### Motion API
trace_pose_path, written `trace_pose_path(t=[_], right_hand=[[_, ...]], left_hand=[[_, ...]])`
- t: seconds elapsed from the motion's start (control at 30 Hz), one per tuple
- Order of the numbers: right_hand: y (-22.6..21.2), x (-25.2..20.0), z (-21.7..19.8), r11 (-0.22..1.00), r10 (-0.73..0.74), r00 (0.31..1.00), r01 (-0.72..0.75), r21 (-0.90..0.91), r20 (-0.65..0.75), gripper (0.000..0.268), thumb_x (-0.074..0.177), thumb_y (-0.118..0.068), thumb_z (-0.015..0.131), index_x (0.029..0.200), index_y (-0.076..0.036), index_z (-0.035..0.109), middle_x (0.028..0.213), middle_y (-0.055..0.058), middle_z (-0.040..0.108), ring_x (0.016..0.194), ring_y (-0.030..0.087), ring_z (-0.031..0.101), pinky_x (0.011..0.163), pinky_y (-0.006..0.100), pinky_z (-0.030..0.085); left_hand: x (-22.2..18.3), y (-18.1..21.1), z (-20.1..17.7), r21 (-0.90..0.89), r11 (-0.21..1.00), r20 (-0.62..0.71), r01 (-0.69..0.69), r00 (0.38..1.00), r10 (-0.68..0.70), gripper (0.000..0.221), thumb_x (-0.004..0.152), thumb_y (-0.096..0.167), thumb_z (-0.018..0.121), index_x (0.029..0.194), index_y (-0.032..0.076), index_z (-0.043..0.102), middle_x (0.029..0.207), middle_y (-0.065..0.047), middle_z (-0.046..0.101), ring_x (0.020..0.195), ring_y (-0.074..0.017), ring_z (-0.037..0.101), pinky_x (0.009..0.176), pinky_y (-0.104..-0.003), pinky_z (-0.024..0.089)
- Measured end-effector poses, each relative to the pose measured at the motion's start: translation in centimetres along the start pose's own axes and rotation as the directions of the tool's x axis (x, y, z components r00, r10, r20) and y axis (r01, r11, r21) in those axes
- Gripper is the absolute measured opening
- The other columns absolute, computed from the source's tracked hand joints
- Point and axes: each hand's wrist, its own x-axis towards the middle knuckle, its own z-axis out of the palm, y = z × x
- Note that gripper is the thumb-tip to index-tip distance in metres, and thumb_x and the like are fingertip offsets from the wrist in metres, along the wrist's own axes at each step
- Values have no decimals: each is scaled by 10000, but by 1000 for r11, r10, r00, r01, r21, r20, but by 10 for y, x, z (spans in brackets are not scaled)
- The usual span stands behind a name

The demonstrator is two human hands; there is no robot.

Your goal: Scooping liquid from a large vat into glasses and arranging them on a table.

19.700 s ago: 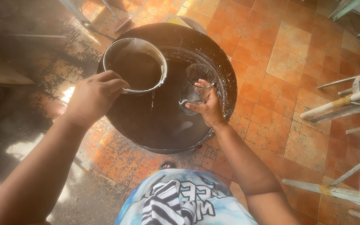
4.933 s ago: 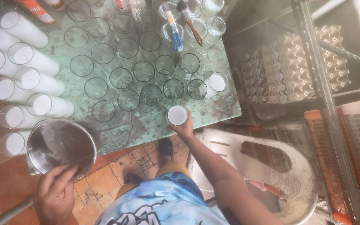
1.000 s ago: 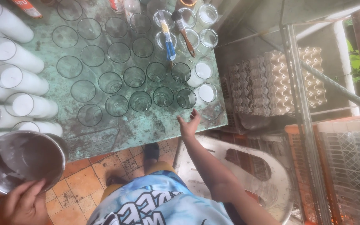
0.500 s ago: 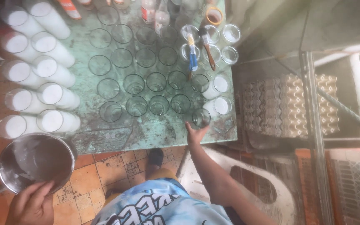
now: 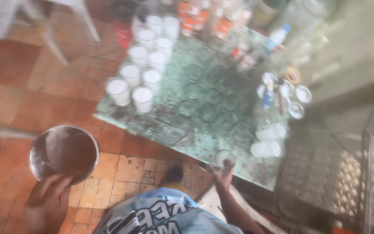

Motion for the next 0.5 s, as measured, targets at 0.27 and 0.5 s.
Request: trace_pose_path(t=[0.27, 0.5], right_hand=[[-98, -168, 141, 914, -355, 582, 50, 403, 732, 764, 604, -165, 896, 1278, -97, 544, 1133, 83, 641, 1005, 190, 638, 875, 356, 541], [-210, -334, 228, 833, -496, -85, -328, 445, 864, 750, 681, 158, 822, 1341, -67, 544, 1199, 93, 601, 913, 206, 663, 685, 361, 607]], left_hand=[[-172, -104, -92, 315, 915, 16, 251, 963, -270, 355, 891, 89, 650, 1179, 280, 732, 1236, 102, 689, 1007, -153, 663, 838, -299, 553], [-326, -118, -167, 233, 658, -104, 716, 691, -715, 607, 756, -112, 570, 1154, 325, 707, 1078, 94, 650, 907, -217, 583, 437, -346, 432]])
